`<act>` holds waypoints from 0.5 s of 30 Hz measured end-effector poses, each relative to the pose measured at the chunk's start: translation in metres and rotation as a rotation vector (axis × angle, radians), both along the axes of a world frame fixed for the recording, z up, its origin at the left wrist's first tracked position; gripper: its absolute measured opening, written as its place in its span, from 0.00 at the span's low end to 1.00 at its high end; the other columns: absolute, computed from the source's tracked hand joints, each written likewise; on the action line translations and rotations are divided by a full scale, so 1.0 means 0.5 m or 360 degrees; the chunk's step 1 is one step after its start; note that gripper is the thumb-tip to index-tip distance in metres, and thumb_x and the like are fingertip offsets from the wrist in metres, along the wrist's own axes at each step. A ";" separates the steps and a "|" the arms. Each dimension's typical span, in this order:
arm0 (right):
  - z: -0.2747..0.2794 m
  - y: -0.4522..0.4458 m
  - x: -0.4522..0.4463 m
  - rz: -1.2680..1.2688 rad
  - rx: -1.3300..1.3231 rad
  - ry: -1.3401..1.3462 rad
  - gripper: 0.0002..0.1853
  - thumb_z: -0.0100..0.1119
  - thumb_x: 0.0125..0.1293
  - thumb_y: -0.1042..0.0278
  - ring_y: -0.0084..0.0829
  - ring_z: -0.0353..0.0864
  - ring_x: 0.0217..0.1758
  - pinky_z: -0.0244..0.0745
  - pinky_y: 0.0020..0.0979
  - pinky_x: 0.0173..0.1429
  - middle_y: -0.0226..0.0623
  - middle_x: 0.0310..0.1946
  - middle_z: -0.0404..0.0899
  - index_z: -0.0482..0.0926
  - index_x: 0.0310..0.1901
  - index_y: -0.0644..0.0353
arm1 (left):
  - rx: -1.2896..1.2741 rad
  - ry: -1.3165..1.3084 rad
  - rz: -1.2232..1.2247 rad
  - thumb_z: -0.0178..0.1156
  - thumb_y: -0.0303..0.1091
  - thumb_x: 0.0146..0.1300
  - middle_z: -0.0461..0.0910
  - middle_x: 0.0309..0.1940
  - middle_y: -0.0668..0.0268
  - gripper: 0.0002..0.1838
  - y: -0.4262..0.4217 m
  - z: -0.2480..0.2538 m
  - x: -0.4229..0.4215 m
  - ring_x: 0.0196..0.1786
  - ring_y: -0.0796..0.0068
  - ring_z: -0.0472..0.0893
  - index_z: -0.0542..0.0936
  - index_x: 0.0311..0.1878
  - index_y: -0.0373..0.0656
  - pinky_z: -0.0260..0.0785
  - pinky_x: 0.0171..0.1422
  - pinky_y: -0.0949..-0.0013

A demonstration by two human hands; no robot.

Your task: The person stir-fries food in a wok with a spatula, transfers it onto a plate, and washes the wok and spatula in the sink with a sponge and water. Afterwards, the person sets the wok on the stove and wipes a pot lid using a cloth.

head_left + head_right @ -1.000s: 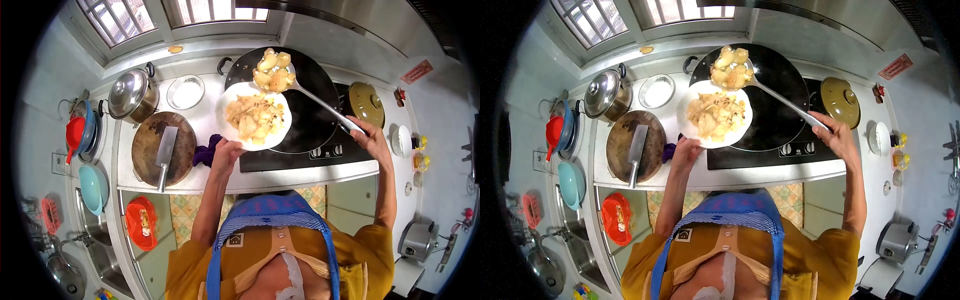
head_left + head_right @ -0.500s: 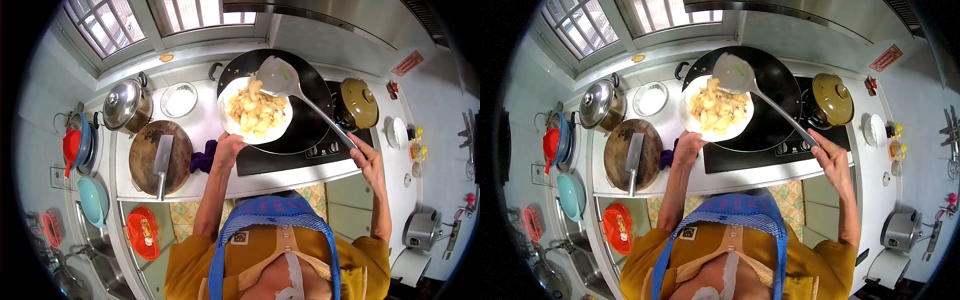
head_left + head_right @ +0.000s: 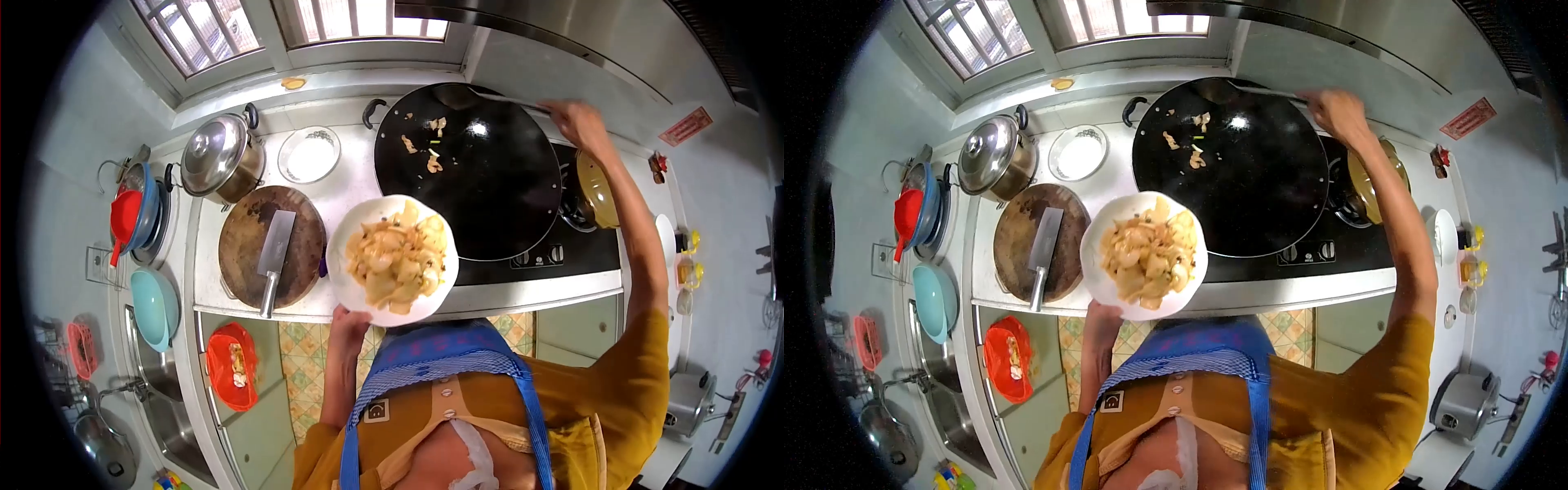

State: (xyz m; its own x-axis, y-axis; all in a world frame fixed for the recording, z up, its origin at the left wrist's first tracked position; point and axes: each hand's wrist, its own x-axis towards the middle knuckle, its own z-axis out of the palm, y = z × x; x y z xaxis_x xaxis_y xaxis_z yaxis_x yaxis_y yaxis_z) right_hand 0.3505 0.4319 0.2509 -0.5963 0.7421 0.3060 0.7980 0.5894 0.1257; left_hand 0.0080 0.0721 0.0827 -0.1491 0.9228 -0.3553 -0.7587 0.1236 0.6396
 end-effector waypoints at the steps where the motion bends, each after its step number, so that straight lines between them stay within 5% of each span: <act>1: 0.007 0.013 -0.034 0.0011 -0.0006 0.0004 0.18 0.50 0.53 0.73 0.42 0.75 0.26 0.69 0.38 0.32 0.43 0.26 0.77 0.77 0.47 0.47 | -0.0006 0.0004 0.0011 0.55 0.21 0.40 0.74 0.47 0.57 0.28 -0.020 0.000 -0.002 0.50 0.65 0.75 0.68 0.51 0.29 0.67 0.55 0.67; 6: 0.041 -0.046 -0.165 0.0170 0.0024 -0.0526 0.23 0.53 0.46 0.77 0.44 0.77 0.32 0.73 0.39 0.36 0.41 0.35 0.78 0.78 0.46 0.43 | -0.0217 0.0032 0.0187 0.55 0.20 0.41 0.74 0.48 0.58 0.27 -0.084 0.000 -0.014 0.50 0.65 0.75 0.68 0.51 0.30 0.65 0.57 0.68; 11: 0.068 -0.103 -0.166 0.0349 -0.0167 -0.0536 0.25 0.53 0.43 0.80 0.43 0.77 0.28 0.74 0.38 0.33 0.43 0.29 0.77 0.79 0.45 0.43 | -0.0213 0.0033 0.0313 0.55 0.21 0.42 0.74 0.48 0.57 0.27 -0.091 0.015 -0.020 0.51 0.65 0.74 0.68 0.51 0.30 0.64 0.58 0.67; 15: 0.052 -0.023 -0.177 0.0074 0.0176 -0.0608 0.22 0.52 0.47 0.79 0.42 0.77 0.27 0.73 0.37 0.31 0.41 0.26 0.75 0.78 0.46 0.47 | -0.0111 -0.0025 0.0344 0.55 0.21 0.42 0.73 0.49 0.57 0.28 -0.075 0.011 -0.028 0.52 0.64 0.74 0.67 0.53 0.30 0.63 0.59 0.66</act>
